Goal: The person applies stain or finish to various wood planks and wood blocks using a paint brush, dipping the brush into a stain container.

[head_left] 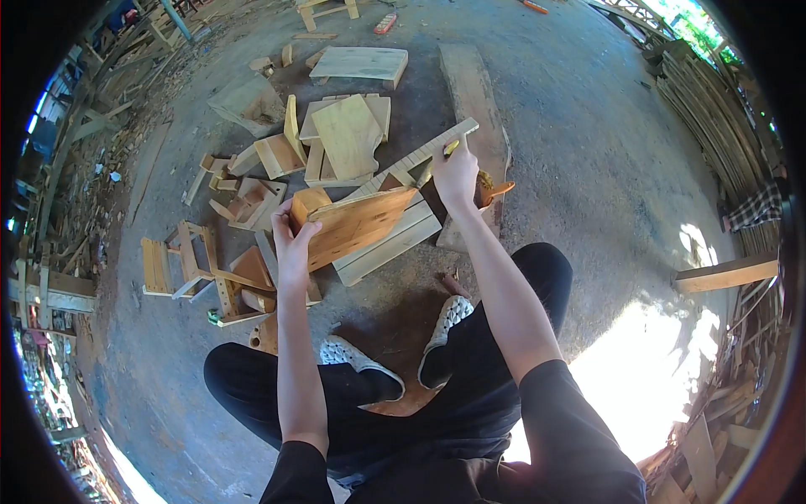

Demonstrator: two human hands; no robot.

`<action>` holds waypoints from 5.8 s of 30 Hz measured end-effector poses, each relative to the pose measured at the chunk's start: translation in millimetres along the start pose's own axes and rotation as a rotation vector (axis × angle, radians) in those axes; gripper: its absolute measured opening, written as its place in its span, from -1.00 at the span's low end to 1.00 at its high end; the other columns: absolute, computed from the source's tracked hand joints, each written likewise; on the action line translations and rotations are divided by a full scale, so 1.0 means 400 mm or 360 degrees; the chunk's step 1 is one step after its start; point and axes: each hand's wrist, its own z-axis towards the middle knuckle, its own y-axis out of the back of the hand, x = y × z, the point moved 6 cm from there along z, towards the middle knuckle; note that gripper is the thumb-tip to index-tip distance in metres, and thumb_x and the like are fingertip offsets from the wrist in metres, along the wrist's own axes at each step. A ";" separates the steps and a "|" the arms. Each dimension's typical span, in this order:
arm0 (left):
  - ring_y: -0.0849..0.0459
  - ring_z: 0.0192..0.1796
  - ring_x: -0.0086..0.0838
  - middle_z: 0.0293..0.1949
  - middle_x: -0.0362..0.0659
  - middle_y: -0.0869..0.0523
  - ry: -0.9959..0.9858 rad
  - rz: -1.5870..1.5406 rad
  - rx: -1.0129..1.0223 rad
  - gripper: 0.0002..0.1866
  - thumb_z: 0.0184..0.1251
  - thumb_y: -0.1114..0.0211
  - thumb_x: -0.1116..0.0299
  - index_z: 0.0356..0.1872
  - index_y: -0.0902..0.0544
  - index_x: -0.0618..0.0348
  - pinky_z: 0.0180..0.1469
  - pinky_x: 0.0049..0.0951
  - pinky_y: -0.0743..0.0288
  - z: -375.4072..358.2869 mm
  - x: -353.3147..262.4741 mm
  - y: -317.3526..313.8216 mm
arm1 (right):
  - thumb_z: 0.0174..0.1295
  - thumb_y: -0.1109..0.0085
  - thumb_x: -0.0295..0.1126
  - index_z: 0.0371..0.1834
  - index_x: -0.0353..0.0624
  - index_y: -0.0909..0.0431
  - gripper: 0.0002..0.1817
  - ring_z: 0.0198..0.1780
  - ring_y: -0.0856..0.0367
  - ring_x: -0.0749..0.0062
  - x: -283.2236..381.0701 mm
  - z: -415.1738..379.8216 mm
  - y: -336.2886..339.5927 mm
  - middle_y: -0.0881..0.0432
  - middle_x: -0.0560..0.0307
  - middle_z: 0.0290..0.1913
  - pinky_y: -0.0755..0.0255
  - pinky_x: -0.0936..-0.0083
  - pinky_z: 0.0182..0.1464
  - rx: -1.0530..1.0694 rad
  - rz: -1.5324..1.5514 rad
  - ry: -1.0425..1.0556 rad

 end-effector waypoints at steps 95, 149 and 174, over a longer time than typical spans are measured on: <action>-0.48 0.39 -0.34 0.28 -0.08 -0.53 -0.0036 0.0001 0.0032 -0.32 0.19 -0.43 0.59 0.39 -0.43 0.20 0.52 -0.30 -0.26 -0.005 -0.006 0.004 | 0.43 -0.30 -0.38 -0.14 -0.25 -0.50 -0.81 -0.38 -0.88 0.06 -0.096 -0.012 -0.045 -0.77 -0.11 -0.40 -0.71 0.22 -0.26 0.0011 0.1148 -0.0587; -0.47 0.38 -0.34 0.29 -0.07 -0.52 -0.0056 0.0034 -0.0005 -0.31 0.18 -0.46 0.50 0.38 -0.43 0.25 0.53 -0.30 -0.24 -0.001 -0.002 -0.001 | 0.52 -0.23 -0.25 -0.14 -0.12 -0.49 -0.80 -0.27 -0.77 -0.24 0.035 -0.010 0.032 -0.76 -0.19 -0.29 -0.60 -0.07 -0.24 -0.0152 -0.0012 0.0133; -0.52 0.32 -0.37 0.27 -0.08 -0.53 0.0042 0.0011 -0.0216 -0.34 0.31 -0.46 0.47 0.40 -0.39 0.25 0.45 -0.31 -0.35 0.002 0.010 0.017 | 0.46 -0.42 -0.24 -0.16 -0.20 -0.66 -0.76 -0.38 -0.82 0.25 0.145 -0.032 -0.013 -0.75 0.02 -0.36 -0.64 0.32 -0.31 0.0473 0.0511 0.0088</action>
